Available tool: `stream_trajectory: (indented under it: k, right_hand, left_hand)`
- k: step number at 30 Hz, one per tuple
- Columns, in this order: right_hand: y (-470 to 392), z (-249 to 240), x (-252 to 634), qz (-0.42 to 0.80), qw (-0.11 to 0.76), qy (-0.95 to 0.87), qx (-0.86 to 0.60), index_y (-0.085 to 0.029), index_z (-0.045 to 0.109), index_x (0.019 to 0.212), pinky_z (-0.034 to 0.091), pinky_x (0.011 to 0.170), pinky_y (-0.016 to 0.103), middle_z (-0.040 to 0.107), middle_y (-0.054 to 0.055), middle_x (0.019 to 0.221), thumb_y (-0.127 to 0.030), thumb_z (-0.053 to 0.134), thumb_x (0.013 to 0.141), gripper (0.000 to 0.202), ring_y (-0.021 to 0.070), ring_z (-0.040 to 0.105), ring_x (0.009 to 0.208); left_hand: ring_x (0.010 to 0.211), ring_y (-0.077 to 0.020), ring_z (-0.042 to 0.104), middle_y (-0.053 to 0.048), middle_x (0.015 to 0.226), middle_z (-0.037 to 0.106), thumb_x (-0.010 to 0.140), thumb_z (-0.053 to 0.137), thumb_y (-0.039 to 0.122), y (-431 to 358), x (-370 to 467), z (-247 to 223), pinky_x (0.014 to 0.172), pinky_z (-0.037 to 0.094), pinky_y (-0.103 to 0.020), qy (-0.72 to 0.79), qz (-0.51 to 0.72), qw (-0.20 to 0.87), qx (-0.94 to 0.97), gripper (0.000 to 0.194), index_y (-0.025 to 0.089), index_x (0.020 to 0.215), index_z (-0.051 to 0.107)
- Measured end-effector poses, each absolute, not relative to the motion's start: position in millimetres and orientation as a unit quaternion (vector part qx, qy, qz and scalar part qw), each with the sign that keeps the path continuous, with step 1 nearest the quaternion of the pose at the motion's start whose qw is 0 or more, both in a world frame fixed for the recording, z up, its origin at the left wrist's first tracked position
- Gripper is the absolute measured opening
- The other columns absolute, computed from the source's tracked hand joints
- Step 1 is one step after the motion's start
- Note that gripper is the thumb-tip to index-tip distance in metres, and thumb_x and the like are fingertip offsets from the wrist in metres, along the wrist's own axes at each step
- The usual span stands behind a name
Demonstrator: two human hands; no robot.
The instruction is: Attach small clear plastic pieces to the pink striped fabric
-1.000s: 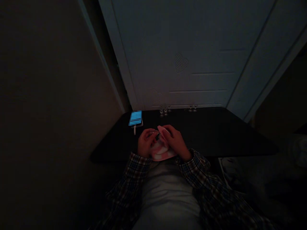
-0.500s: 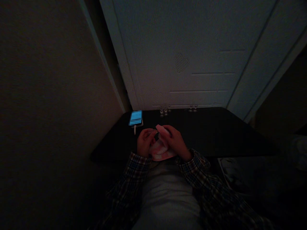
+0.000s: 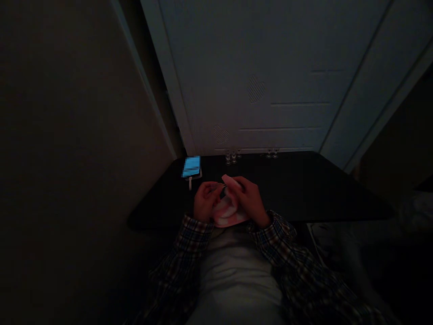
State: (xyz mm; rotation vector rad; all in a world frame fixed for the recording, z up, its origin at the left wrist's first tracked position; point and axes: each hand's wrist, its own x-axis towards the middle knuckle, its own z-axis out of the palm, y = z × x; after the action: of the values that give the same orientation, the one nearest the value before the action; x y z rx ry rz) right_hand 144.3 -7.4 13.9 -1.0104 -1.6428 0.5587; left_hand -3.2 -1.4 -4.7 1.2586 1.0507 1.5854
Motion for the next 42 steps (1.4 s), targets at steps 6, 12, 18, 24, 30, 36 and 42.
stream_trajectory:
  k: [6, 12, 18, 24, 30, 36, 42]
  right_hand:
    - [-5.5, 10.9, 146.2, 0.214, 0.528, -0.697, -0.435, -0.021, 0.063, 0.096, 0.042, 0.069, 0.025, 0.067, 0.002, 0.088, -0.035, 0.045, 0.087, 0.024, 0.0165, 0.060, 0.079]
    - [-5.5, 10.9, 146.1, 0.196, 0.529, -0.701, -0.437, -0.020, 0.064, 0.091, 0.041, 0.066, 0.024, 0.067, 0.002, 0.085, -0.033, 0.046, 0.087, 0.023, 0.0158, 0.060, 0.075]
    - [-4.0, 9.3, 146.2, 0.181, 0.520, -0.702, -0.451, -0.019, 0.064, 0.086, 0.038, 0.060, 0.023, 0.065, 0.000, 0.075, -0.033, 0.046, 0.087, 0.023, 0.0141, 0.057, 0.068]
    - [-4.3, 9.7, 146.6, 0.177, 0.510, -0.704, -0.461, -0.020, 0.063, 0.080, 0.036, 0.058, 0.023, 0.063, -0.001, 0.070, -0.038, 0.045, 0.088, 0.027, 0.0120, 0.054, 0.062]
    - [-6.3, 11.4, 145.5, 0.180, 0.520, -0.694, -0.465, -0.019, 0.061, 0.074, 0.034, 0.055, 0.022, 0.060, -0.002, 0.064, -0.043, 0.044, 0.087, 0.032, 0.0111, 0.052, 0.058]
    - [-7.4, 12.4, 143.9, 0.184, 0.532, -0.681, -0.468, -0.019, 0.058, 0.070, 0.035, 0.055, 0.022, 0.058, -0.002, 0.062, -0.048, 0.044, 0.086, 0.036, 0.0108, 0.051, 0.057]
    - [-6.9, 11.5, 143.9, 0.194, 0.532, -0.681, -0.463, -0.019, 0.054, 0.069, 0.034, 0.053, 0.021, 0.055, -0.003, 0.060, -0.045, 0.046, 0.085, 0.031, 0.0102, 0.050, 0.057]
  left_hand:
    - [0.044, -0.0041, 0.048, -0.001, 0.080, 0.062, 0.065, 0.071, 0.030, -1.8, -2.3, -5.7, 0.038, 0.034, -0.016, 0.418, 0.629, 0.417, 0.506, 0.030, 0.016, 0.086, 0.055]
    - [0.045, -0.0045, 0.048, 0.000, 0.077, 0.062, 0.064, 0.072, 0.029, -2.2, -1.4, -4.6, 0.038, 0.035, -0.016, 0.417, 0.629, 0.416, 0.508, 0.029, 0.016, 0.082, 0.054]
    - [0.047, -0.0042, 0.049, -0.001, 0.082, 0.060, 0.065, 0.071, 0.028, -3.0, -0.6, -4.3, 0.038, 0.035, -0.016, 0.415, 0.629, 0.412, 0.512, 0.028, 0.017, 0.082, 0.053]
    - [0.045, -0.0040, 0.048, -0.001, 0.080, 0.061, 0.065, 0.071, 0.028, -3.5, -0.6, -3.3, 0.037, 0.035, -0.016, 0.417, 0.632, 0.405, 0.513, 0.028, 0.016, 0.081, 0.052]
    - [0.042, -0.0040, 0.047, 0.001, 0.074, 0.061, 0.064, 0.071, 0.028, -3.7, 0.2, -1.9, 0.036, 0.033, -0.016, 0.421, 0.634, 0.407, 0.504, 0.027, 0.016, 0.080, 0.053]
    - [0.042, -0.0043, 0.048, 0.000, 0.074, 0.062, 0.063, 0.072, 0.029, -2.9, -1.0, -2.9, 0.036, 0.034, -0.016, 0.421, 0.634, 0.409, 0.503, 0.028, 0.016, 0.080, 0.054]
    - [0.043, -0.0042, 0.048, -0.001, 0.077, 0.062, 0.065, 0.071, 0.030, -2.6, -2.4, -3.0, 0.036, 0.034, -0.016, 0.419, 0.641, 0.400, 0.504, 0.028, 0.016, 0.083, 0.055]
